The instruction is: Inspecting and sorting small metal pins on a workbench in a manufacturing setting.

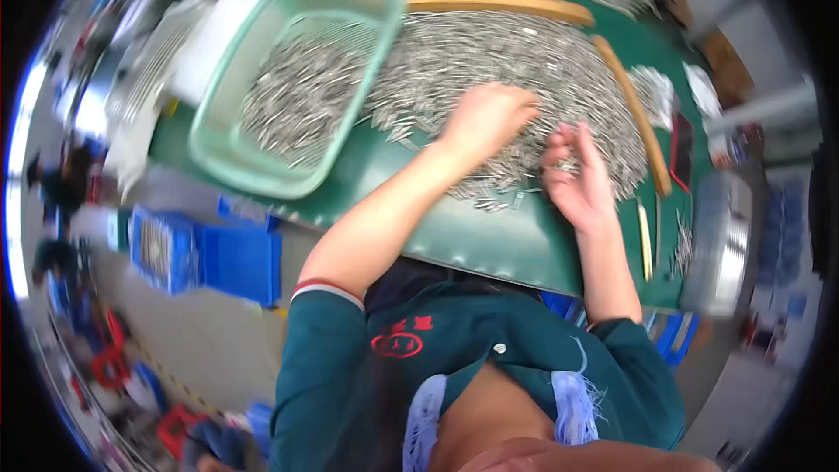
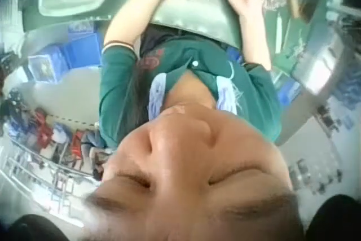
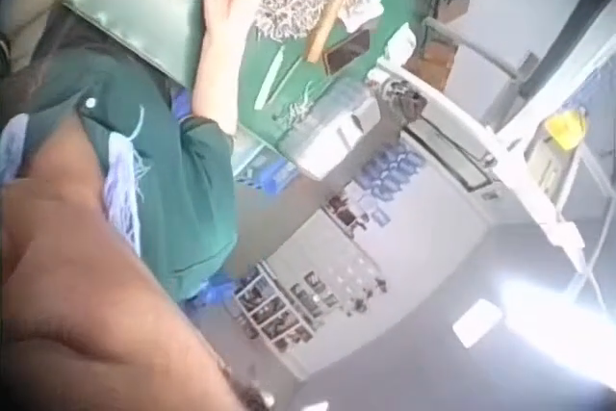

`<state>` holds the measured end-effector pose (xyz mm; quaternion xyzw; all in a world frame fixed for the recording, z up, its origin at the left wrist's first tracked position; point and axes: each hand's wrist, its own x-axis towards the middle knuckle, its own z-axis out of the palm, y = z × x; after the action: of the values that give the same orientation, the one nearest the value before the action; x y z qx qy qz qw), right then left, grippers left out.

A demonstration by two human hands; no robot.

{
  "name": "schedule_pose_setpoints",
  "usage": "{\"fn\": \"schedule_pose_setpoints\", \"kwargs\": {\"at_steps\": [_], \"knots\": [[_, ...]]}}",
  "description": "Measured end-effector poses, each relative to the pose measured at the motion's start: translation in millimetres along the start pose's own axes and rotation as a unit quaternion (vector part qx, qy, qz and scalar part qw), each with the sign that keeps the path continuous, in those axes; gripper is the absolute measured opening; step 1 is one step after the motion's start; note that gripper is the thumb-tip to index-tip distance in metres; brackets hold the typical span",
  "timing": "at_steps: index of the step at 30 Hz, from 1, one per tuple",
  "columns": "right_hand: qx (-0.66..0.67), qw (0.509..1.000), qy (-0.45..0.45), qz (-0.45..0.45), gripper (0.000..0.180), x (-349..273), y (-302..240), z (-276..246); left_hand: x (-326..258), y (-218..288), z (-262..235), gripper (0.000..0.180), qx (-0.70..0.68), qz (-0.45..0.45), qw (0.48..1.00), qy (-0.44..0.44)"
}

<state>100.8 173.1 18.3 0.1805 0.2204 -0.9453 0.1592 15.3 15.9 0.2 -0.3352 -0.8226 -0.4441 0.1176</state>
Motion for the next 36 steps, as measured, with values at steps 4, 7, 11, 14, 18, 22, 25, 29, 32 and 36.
{"fn": "schedule_pose_setpoints", "kwargs": {"at_steps": [4,7,11,14,18,22,25,29,32,36], "knots": [[-0.107,0.992,0.042,-0.057,0.028,-3.9,-1.7,3.7,6.2,15.3,-8.9,0.020,-0.051,-0.043,0.997,-0.044],[-0.195,0.976,0.059,-0.081,0.023,-9.4,-0.9,8.3,4.7,26.8,-10.0,0.017,-0.080,-0.027,0.995,-0.059],[-0.254,0.961,0.059,-0.089,0.021,-9.8,3.5,7.9,-0.1,28.9,-6.1,0.014,-0.049,0.037,0.996,-0.065],[-0.280,0.954,0.051,-0.096,0.018,-5.4,5.5,3.0,-0.8,30.4,-5.0,0.015,-0.026,0.082,0.995,-0.057],[-0.207,0.974,0.033,-0.081,0.014,-4.8,3.9,4.2,-1.8,32.5,-6.7,0.018,-0.049,0.056,0.995,-0.062],[-0.156,0.985,0.034,-0.069,0.013,-4.3,3.0,3.1,-1.7,33.0,-5.9,0.020,-0.074,0.029,0.994,-0.070],[-0.104,0.992,0.032,-0.069,0.012,-2.0,1.4,-1.5,-3.6,31.2,-3.1,0.019,-0.117,-0.021,0.990,-0.070],[-0.046,0.996,0.034,-0.063,0.011,-2.3,-3.3,-0.8,-2.3,31.6,-9.0,0.014,-0.151,-0.099,0.981,-0.078],[-0.062,0.994,0.058,-0.063,0.012,-4.3,-3.8,2.8,0.3,31.0,-12.7,0.013,-0.141,-0.092,0.983,-0.074],[-0.108,0.992,0.056,-0.046,0.016,-6.3,-3.9,5.3,1.1,26.2,-14.1,0.012,-0.154,-0.083,0.981,-0.083]]}}
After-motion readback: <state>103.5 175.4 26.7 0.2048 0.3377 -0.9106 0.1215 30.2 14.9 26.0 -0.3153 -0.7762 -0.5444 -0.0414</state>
